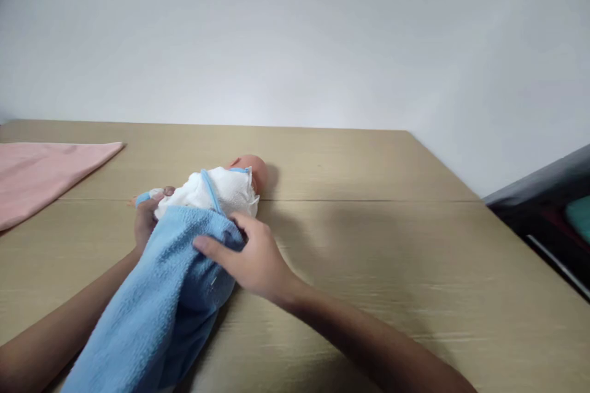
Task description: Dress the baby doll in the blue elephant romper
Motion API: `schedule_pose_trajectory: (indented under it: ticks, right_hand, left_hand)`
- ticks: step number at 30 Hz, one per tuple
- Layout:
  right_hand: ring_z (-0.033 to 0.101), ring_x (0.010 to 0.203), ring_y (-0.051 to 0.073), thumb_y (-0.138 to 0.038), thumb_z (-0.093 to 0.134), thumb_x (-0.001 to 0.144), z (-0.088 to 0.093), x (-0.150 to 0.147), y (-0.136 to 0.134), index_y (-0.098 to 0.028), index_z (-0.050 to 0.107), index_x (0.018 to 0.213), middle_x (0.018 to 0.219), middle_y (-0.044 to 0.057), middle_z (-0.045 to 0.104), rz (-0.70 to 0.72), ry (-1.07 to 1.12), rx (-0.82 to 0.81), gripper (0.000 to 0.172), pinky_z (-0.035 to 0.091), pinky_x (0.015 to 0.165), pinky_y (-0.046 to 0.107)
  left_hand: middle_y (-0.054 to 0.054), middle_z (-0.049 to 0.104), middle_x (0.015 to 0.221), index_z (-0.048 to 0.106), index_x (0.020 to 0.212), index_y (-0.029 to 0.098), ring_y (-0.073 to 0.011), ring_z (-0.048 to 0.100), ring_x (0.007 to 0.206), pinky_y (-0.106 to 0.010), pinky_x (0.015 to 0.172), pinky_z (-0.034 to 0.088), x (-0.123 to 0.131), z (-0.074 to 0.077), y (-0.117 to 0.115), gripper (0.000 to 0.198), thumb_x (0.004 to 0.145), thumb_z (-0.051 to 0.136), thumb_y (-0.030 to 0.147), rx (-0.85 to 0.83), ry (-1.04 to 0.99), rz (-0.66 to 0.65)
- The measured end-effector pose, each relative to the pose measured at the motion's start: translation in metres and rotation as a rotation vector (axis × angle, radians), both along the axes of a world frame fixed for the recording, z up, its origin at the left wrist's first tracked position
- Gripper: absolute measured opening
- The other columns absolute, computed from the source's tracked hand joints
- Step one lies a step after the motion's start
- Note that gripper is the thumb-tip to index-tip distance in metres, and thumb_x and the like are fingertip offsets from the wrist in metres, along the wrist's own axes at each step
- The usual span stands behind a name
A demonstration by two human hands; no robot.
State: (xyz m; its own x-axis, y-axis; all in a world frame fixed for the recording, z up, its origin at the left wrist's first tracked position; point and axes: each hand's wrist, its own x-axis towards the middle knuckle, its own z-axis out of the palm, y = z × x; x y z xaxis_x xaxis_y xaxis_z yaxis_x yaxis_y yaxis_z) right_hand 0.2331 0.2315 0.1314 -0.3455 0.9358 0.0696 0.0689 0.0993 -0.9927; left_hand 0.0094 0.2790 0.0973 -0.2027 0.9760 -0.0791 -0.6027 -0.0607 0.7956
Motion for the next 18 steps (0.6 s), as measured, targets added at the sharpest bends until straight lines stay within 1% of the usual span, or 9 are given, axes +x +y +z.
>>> schedule_pose_trajectory:
  ticks: [2, 4, 5, 7, 9, 11, 14, 16, 18]
  right_hand:
    - [0.066, 0.111, 0.026, -0.059, 0.082, 0.09, -0.013, 0.014, -0.013, -0.025, 0.075, 0.092, 0.109, 0.004, 0.07, 0.0, -0.107, 0.093, 0.035, 0.055, 0.106, 0.044]
    - [0.061, 0.124, 0.03, -0.054, 0.084, 0.089, -0.028, 0.028, -0.025, -0.026, 0.075, 0.098, 0.124, 0.007, 0.064, -0.054, -0.169, 0.152, 0.03, 0.049, 0.115, 0.049]
    - [0.058, 0.129, 0.03, -0.051, 0.082, 0.091, -0.036, 0.033, -0.03, -0.026, 0.074, 0.101, 0.129, 0.008, 0.061, -0.077, -0.166, 0.156, 0.028, 0.047, 0.118, 0.05]
    - [0.057, 0.133, 0.029, -0.049, 0.074, 0.098, -0.048, 0.039, -0.034, -0.026, 0.07, 0.103, 0.135, 0.009, 0.057, -0.092, -0.107, 0.134, 0.024, 0.044, 0.12, 0.048]
    - [0.06, 0.127, 0.026, -0.049, 0.065, 0.104, -0.054, 0.039, -0.033, -0.026, 0.067, 0.106, 0.131, 0.008, 0.06, -0.061, -0.016, 0.086, 0.023, 0.047, 0.115, 0.044]
    - [0.064, 0.111, 0.024, -0.051, 0.062, 0.106, -0.057, 0.036, -0.027, -0.026, 0.063, 0.108, 0.115, 0.006, 0.064, -0.021, 0.072, 0.03, 0.025, 0.052, 0.102, 0.04]
    - [0.061, 0.089, 0.02, -0.056, 0.064, 0.104, -0.059, 0.033, -0.017, -0.026, 0.057, 0.099, 0.091, 0.0, 0.061, -0.008, 0.107, 0.006, 0.03, 0.051, 0.084, 0.035]
    - [0.058, 0.086, 0.02, -0.057, 0.066, 0.102, -0.064, 0.033, -0.013, -0.026, 0.056, 0.096, 0.088, -0.001, 0.059, -0.008, 0.057, 0.027, 0.033, 0.049, 0.082, 0.034]
    - [0.059, 0.089, 0.021, -0.056, 0.065, 0.102, -0.071, 0.034, -0.011, -0.025, 0.058, 0.099, 0.092, 0.001, 0.06, -0.027, 0.0, 0.024, 0.032, 0.049, 0.083, 0.034]
  left_hand:
    - [0.004, 0.064, 0.073, 0.061, 0.084, 0.024, -0.0214, 0.067, 0.072, -0.033, 0.07, 0.061, 0.001, 0.001, 0.0, 0.04, 0.063, 0.09, 0.04, -0.036, -0.028, 0.005]
    - [0.004, 0.065, 0.076, 0.06, 0.084, 0.025, -0.0219, 0.068, 0.074, -0.034, 0.07, 0.061, 0.002, 0.002, -0.001, 0.042, 0.06, 0.091, 0.039, -0.066, -0.063, 0.0]
    - [0.004, 0.066, 0.077, 0.06, 0.084, 0.025, -0.0225, 0.07, 0.076, -0.034, 0.071, 0.061, 0.003, 0.002, -0.001, 0.042, 0.059, 0.092, 0.038, -0.075, -0.077, -0.006]
    - [0.003, 0.067, 0.08, 0.06, 0.084, 0.025, -0.0234, 0.071, 0.079, -0.034, 0.072, 0.062, 0.005, 0.003, -0.001, 0.042, 0.059, 0.091, 0.038, -0.079, -0.097, -0.014]
    - [0.003, 0.066, 0.08, 0.061, 0.083, 0.024, -0.0238, 0.071, 0.08, -0.035, 0.073, 0.062, 0.006, 0.003, -0.002, 0.039, 0.06, 0.09, 0.037, -0.078, -0.109, 0.0]
    - [0.003, 0.066, 0.079, 0.062, 0.082, 0.024, -0.0247, 0.071, 0.08, -0.036, 0.072, 0.062, 0.006, 0.003, -0.002, 0.037, 0.061, 0.089, 0.037, -0.08, -0.115, 0.025]
    - [0.002, 0.067, 0.078, 0.062, 0.083, 0.025, -0.0254, 0.072, 0.079, -0.036, 0.071, 0.063, 0.005, 0.001, -0.002, 0.035, 0.062, 0.087, 0.038, -0.091, -0.113, 0.032]
    - [0.003, 0.069, 0.078, 0.063, 0.083, 0.025, -0.025, 0.072, 0.076, -0.037, 0.07, 0.063, 0.004, -0.002, -0.002, 0.032, 0.064, 0.086, 0.038, -0.109, -0.128, 0.018]
    - [0.003, 0.072, 0.079, 0.066, 0.084, 0.025, -0.024, 0.072, 0.071, -0.037, 0.068, 0.063, 0.002, -0.004, -0.002, 0.026, 0.07, 0.084, 0.038, -0.13, -0.162, 0.014]
